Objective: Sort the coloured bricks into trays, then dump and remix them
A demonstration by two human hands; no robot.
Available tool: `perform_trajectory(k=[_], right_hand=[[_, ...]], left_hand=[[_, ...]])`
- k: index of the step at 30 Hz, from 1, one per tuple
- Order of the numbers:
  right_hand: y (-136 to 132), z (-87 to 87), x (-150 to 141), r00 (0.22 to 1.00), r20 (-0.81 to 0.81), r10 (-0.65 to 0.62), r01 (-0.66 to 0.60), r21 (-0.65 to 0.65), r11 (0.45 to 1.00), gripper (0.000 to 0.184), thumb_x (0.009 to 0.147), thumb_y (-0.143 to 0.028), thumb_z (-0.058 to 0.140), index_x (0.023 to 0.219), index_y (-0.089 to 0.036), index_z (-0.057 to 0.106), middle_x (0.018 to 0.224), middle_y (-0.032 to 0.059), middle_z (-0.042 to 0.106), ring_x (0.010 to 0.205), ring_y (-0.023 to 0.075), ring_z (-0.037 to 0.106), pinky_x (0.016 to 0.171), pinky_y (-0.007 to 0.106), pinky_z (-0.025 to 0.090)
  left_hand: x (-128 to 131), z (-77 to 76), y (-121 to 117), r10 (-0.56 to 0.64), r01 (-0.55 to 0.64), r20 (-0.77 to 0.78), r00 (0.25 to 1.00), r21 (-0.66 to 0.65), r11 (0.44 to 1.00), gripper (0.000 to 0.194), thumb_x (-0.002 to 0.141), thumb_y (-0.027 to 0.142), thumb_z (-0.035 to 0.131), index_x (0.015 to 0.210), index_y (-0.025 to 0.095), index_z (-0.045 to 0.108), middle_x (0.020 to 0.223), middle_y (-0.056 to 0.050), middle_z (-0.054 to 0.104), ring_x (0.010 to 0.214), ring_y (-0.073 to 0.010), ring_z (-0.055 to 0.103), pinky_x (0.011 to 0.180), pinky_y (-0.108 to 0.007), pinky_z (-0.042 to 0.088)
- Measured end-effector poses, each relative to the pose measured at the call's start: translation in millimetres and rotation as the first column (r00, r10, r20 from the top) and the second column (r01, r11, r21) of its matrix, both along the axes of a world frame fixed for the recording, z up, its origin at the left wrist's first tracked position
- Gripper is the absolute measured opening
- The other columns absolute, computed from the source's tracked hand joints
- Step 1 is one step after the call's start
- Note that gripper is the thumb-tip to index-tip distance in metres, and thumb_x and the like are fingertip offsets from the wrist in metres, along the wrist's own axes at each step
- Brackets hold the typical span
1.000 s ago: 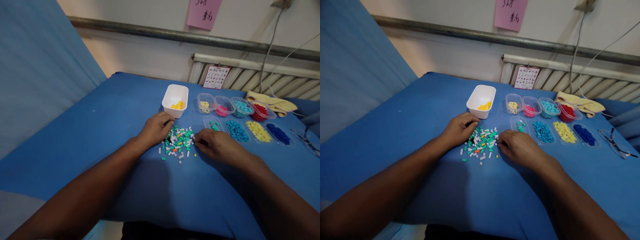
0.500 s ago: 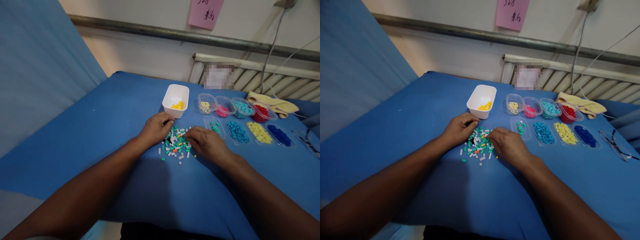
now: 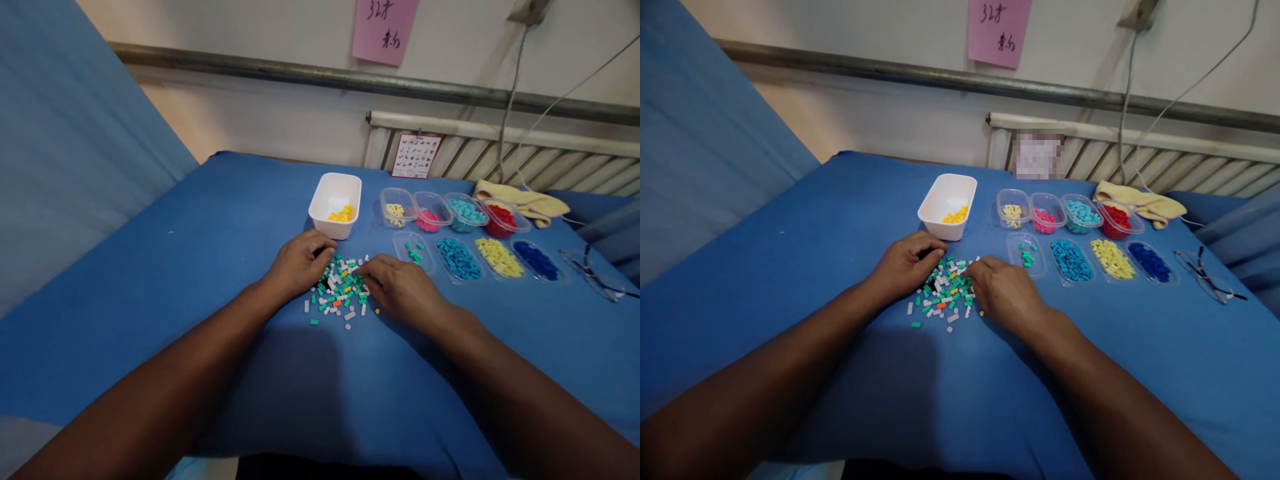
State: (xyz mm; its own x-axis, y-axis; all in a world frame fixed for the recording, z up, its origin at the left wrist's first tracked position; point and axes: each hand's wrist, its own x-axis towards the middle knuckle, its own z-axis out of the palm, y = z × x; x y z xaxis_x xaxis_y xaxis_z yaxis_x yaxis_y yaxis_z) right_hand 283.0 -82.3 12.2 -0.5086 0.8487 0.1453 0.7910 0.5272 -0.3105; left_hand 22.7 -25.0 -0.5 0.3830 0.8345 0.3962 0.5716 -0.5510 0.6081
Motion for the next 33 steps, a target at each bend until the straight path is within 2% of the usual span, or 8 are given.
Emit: perform_trajectory(k=[5,9,14,17,20,27,30,33], right_hand=[[-3.8,3.1,-7.5,1.0,-0.003,-0.017,0.017,-0.017,1.0,0.027,0.105,-0.017,0.059,0.127,-0.02,0.073,0.119,0.0106,0.081,0.103,0.0256,0.077,0.083,0.034,0.052],[-2.7,6.7,-0.4,0.994,-0.112,-0.011,0.009,-0.025,1.0,0.03,0.098,-0.016,0.063,0.126,-0.021,0.073,0.112,0.0092,0.082,0.091,0.0219,0.075,0.078,0.032,0.052],[18.7,17.2,58.2,0.931,-0.29,-0.222,0.255,0.08,0.964,0.026,0.091,-0.022,0.065,0.114,-0.02,0.076,0.096,0.0072,0.08,0.079,0.0211,0.072,0.075,0.033,0.053],[30.6,23.8,95.7,0.901,-0.265,-0.344,0.369,0.05,0.928,0.023,0.088,-0.023,0.066,0.108,-0.02,0.078,0.09,0.0063,0.078,0.077,0.022,0.071,0.073,0.034,0.053],[34.6,24.9,112.2,0.929,-0.15,-0.337,0.338,-0.023,0.941,0.023,0.086,-0.021,0.066,0.104,-0.02,0.08,0.089,0.0055,0.078,0.076,0.0212,0.07,0.072,0.033,0.051],[34.3,13.8,113.5,0.974,-0.021,-0.224,0.223,-0.056,0.973,0.023,0.093,-0.024,0.067,0.111,-0.021,0.081,0.093,0.0056,0.079,0.081,0.0212,0.07,0.073,0.032,0.048],[32.4,15.4,110.3,0.974,-0.045,-0.221,0.221,0.003,0.975,0.021,0.097,-0.025,0.067,0.112,-0.022,0.081,0.102,0.0076,0.081,0.087,0.0229,0.073,0.079,0.034,0.051],[27.2,17.8,90.9,0.971,-0.146,-0.188,0.202,0.09,0.975,0.017,0.102,-0.027,0.065,0.108,-0.022,0.08,0.105,0.0083,0.083,0.092,0.0242,0.075,0.084,0.035,0.053]], left_hand=[[-0.6,-1.4,2.4,-0.002,0.002,-0.015,1.0,0.002,1.0,0.022,0.102,0.029,0.062,0.107,0.021,0.082,0.114,-0.008,0.083,0.11,-0.0247,0.077,0.101,-0.045,0.06],[-1.4,0.1,2.2,0.002,-0.003,-0.018,1.0,-0.01,1.0,0.023,0.103,0.033,0.062,0.106,0.021,0.082,0.115,-0.008,0.083,0.111,-0.0252,0.077,0.103,-0.046,0.061],[-1.4,1.2,1.5,0.023,-0.023,-0.001,1.0,-0.027,0.999,0.024,0.103,0.036,0.062,0.106,0.023,0.082,0.114,-0.006,0.082,0.109,-0.0246,0.077,0.102,-0.045,0.061],[-0.1,2.0,1.1,0.024,-0.024,0.023,0.999,-0.029,0.999,0.022,0.103,0.035,0.063,0.104,0.023,0.082,0.111,-0.006,0.082,0.106,-0.024,0.077,0.101,-0.043,0.061],[1.1,4.3,0.9,0.028,-0.027,0.049,0.998,-0.039,0.999,0.02,0.101,0.033,0.065,0.103,0.023,0.082,0.108,-0.005,0.082,0.103,-0.0227,0.077,0.098,-0.04,0.061],[0.7,6.7,0.4,0.037,-0.034,0.047,0.998,-0.057,0.998,0.02,0.102,0.034,0.065,0.103,0.024,0.082,0.106,-0.004,0.081,0.101,-0.0221,0.076,0.094,-0.039,0.061],[0.6,4.5,0.1,0.034,-0.03,0.057,0.998,-0.055,0.998,0.019,0.102,0.033,0.066,0.104,0.024,0.083,0.109,-0.004,0.082,0.103,-0.0223,0.077,0.097,-0.04,0.061],[2.7,2.5,-0.4,0.024,-0.021,0.069,0.997,-0.054,0.998,0.02,0.103,0.032,0.065,0.105,0.023,0.083,0.112,-0.005,0.082,0.107,-0.0229,0.077,0.103,-0.042,0.06]])
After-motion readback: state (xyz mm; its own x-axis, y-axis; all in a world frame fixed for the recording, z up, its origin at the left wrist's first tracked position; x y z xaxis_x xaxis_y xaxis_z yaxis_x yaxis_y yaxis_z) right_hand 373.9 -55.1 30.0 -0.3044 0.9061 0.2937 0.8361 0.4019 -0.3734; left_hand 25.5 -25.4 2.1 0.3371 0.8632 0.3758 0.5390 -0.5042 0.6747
